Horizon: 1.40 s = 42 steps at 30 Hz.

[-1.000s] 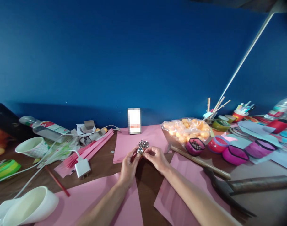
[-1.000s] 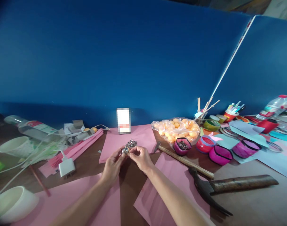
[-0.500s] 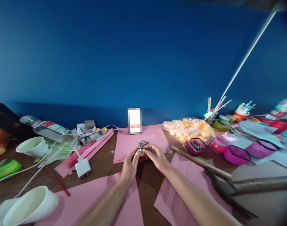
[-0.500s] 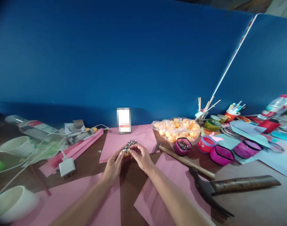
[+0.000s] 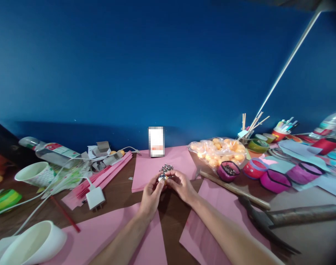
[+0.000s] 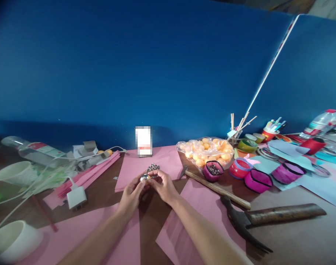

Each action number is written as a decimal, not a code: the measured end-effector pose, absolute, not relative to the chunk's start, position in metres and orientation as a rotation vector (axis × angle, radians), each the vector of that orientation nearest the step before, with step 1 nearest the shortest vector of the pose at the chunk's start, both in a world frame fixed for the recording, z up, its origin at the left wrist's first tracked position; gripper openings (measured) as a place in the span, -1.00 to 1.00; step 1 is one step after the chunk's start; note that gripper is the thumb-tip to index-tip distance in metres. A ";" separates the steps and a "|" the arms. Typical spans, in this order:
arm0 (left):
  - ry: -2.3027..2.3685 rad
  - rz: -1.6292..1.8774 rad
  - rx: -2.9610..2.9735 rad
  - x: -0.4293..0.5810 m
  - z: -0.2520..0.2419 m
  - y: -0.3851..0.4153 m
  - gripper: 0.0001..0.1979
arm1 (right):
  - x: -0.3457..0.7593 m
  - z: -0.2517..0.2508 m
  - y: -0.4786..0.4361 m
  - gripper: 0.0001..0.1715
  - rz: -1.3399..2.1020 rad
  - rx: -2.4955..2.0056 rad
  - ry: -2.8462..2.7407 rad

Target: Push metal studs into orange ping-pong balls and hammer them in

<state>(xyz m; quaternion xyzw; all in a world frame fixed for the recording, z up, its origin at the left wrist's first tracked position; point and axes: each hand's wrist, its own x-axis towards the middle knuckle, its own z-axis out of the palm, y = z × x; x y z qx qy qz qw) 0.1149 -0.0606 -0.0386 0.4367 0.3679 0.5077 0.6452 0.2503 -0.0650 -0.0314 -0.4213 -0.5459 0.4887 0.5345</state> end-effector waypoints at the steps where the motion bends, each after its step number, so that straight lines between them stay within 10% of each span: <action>1: 0.823 1.159 0.986 0.115 -0.039 -0.060 -0.50 | 0.250 -0.030 -0.066 -0.64 1.155 -1.000 -1.306; 22: 0.752 1.163 0.878 0.118 -0.038 -0.060 -0.59 | 0.250 -0.030 -0.061 -0.67 1.229 -0.971 -0.987; 42: 0.783 1.173 0.872 0.117 -0.038 -0.059 -0.63 | 0.249 0.082 -0.092 -0.85 0.802 -0.876 -1.215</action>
